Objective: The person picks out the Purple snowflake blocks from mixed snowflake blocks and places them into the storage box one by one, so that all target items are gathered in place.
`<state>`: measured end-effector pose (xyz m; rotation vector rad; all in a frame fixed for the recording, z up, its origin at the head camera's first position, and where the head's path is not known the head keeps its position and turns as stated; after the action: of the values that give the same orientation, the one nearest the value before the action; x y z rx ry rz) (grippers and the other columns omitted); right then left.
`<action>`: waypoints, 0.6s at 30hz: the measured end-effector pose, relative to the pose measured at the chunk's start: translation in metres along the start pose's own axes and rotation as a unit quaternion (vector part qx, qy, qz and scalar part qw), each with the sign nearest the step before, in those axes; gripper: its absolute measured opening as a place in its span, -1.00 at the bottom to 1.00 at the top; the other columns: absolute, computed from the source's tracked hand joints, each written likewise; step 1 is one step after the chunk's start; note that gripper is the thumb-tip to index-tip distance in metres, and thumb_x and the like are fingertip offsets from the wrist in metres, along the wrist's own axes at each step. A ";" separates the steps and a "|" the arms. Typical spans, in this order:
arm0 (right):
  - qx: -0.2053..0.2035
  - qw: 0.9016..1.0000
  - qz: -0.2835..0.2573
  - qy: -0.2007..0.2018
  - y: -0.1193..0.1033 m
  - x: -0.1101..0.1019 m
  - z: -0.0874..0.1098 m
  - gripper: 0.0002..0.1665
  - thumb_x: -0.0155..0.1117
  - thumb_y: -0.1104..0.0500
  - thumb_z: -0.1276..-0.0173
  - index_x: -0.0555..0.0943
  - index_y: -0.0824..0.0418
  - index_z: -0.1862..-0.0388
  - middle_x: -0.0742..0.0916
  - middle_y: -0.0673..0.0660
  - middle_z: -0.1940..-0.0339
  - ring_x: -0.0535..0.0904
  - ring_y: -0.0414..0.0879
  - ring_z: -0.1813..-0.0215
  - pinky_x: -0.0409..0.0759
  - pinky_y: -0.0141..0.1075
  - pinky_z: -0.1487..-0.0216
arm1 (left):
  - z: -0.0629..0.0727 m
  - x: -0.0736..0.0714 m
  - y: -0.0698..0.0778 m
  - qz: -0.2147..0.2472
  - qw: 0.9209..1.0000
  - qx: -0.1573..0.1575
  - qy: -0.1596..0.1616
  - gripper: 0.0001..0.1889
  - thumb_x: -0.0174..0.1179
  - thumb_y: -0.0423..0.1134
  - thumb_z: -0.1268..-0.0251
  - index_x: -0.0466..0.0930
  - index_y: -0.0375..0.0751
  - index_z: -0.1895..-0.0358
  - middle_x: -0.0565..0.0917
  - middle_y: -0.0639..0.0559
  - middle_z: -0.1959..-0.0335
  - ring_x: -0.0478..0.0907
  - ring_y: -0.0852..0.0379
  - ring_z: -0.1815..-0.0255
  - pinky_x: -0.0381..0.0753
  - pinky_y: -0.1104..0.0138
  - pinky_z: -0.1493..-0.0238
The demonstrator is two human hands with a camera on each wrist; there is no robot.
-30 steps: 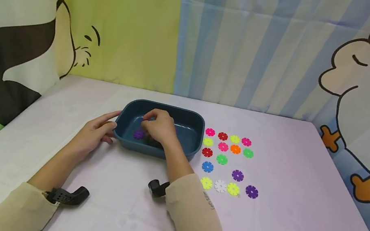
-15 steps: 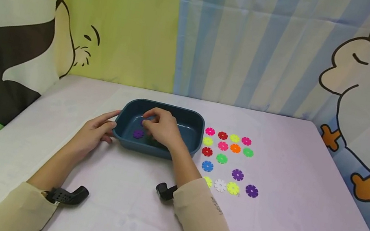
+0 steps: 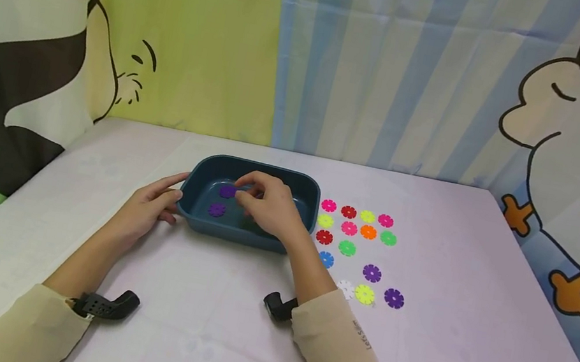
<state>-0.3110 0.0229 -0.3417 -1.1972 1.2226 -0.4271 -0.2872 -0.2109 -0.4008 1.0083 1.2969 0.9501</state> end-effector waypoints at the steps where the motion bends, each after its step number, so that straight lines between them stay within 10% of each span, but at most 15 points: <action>1: -0.002 1.000 -0.004 -0.001 0.000 -0.002 0.002 -0.73 0.26 0.15 -0.51 0.67 0.10 -0.14 0.77 0.33 0.15 0.72 0.24 0.19 0.73 0.00 0.23 | 0.000 0.000 0.000 0.000 1.000 0.000 0.000 -0.47 0.04 -0.10 -0.63 0.32 0.14 -0.58 0.61 -0.33 -0.21 0.68 0.18 0.17 0.68 0.40 0.18; 8: -0.009 0.999 -0.036 -0.008 -0.002 -0.017 0.012 -0.74 0.29 0.15 -0.50 0.68 0.11 -0.12 0.76 0.31 0.19 0.71 0.33 0.16 0.70 0.21 0.15 | -0.003 0.004 0.002 0.000 1.000 0.001 0.000 -0.47 0.04 -0.11 -0.63 0.32 0.13 -0.58 0.62 -0.34 -0.20 0.69 0.17 0.18 0.69 0.40 0.19; 18: -0.002 0.996 -0.085 -0.006 0.002 -0.034 0.026 -0.74 0.26 0.13 -0.53 0.67 0.11 -0.13 0.76 0.22 0.18 0.62 0.28 0.24 0.64 -0.24 0.35 | -0.001 0.001 0.002 0.001 1.000 0.008 -0.005 -0.47 0.03 -0.12 -0.64 0.31 0.11 -0.59 0.61 -0.37 -0.20 0.70 0.23 0.20 0.69 0.40 0.20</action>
<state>-0.3011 0.0629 -0.3298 -1.3103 1.1157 -0.5444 -0.2886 -0.2089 -0.3992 1.0248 1.2967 0.9366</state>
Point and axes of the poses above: each hand's wrist, its own z-axis away from the middle knuckle, its own x-axis out of the palm, y = z × x, the point moved 8 cm from there along -z, towards the middle knuckle
